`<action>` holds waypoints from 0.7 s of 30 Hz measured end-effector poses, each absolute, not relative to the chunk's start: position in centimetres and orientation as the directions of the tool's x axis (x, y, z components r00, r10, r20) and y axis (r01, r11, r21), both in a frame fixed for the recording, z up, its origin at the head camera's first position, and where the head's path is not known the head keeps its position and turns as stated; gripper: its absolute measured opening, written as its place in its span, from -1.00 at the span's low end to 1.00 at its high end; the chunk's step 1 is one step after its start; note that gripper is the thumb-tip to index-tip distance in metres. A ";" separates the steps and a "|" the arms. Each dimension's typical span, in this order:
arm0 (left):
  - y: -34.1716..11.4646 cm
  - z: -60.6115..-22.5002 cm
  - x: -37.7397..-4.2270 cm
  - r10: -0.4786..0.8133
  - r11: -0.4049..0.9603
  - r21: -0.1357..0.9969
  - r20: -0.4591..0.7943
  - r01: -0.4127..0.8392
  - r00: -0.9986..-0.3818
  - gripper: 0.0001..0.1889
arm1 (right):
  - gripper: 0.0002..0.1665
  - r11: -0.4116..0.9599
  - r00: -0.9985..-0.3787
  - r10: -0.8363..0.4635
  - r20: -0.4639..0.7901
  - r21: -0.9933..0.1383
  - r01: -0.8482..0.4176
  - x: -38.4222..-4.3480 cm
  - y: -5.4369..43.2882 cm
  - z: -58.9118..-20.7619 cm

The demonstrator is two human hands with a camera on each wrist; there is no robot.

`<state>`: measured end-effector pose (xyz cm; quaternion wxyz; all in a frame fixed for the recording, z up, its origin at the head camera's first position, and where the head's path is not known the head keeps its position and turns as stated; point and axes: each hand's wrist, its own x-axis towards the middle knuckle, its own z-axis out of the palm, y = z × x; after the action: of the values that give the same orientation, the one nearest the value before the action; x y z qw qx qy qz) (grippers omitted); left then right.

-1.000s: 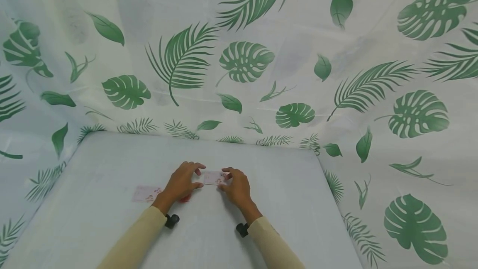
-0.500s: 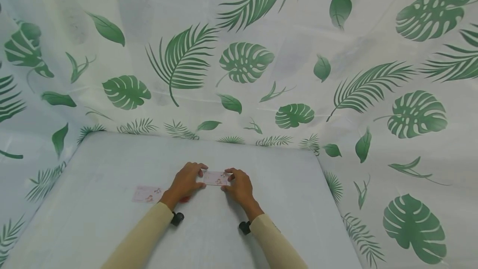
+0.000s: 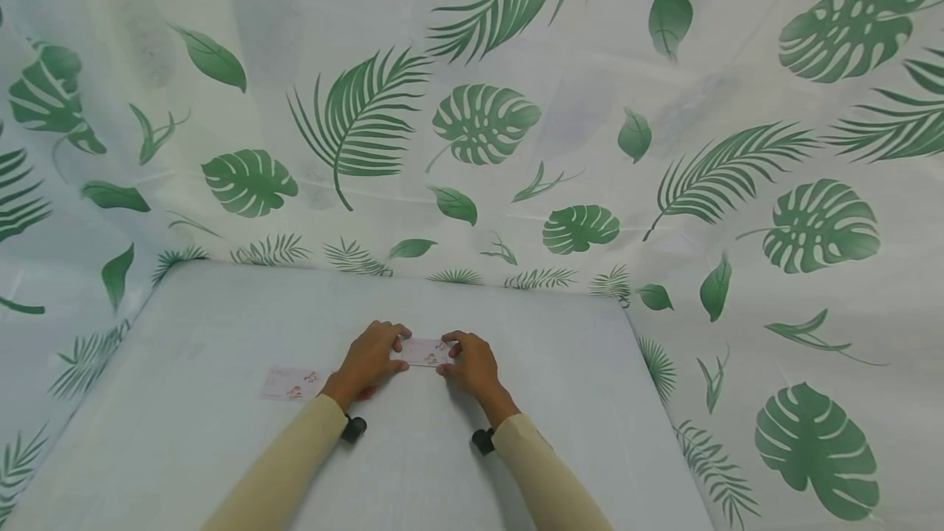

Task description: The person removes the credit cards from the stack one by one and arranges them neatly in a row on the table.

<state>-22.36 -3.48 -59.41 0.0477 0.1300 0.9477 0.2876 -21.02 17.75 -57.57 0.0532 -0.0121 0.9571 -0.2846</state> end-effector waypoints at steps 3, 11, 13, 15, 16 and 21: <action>-3.4 -59.3 -22.4 0.269 0.798 0.566 -0.027 0.207 -0.963 -0.45 | -0.37 0.836 -0.994 -0.061 -0.091 -0.549 -0.001 -21.2 17.8 -57.6; -3.3 -59.2 -22.4 0.260 0.793 0.577 -0.031 0.195 -0.965 -0.49 | -0.40 0.827 -0.995 -0.054 -0.082 -0.563 0.002 -21.1 17.7 -57.5; -3.3 -59.2 -22.4 0.262 0.794 0.574 -0.026 0.200 -0.965 -0.49 | -0.39 0.828 -0.996 -0.056 -0.068 -0.561 -0.008 -21.1 17.7 -57.6; -3.3 -59.1 -22.4 0.264 0.794 0.571 -0.017 0.207 -0.964 -0.49 | -0.39 0.826 -0.997 -0.060 -0.052 -0.564 -0.020 -21.0 17.8 -57.7; -3.3 -59.0 -22.4 0.266 0.794 0.570 -0.012 0.212 -0.964 -0.49 | -0.38 0.824 -0.997 -0.062 -0.044 -0.567 -0.026 -21.0 17.8 -57.7; -3.5 -58.3 -22.0 0.278 0.784 0.572 0.021 0.240 -0.960 -0.49 | -0.37 0.817 -0.997 -0.071 -0.019 -0.574 -0.047 -20.7 18.0 -57.7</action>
<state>-21.97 -3.54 -58.25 0.0322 0.1373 0.9439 0.2985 -20.71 18.00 -57.69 0.0196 -0.0309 0.9531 -0.3006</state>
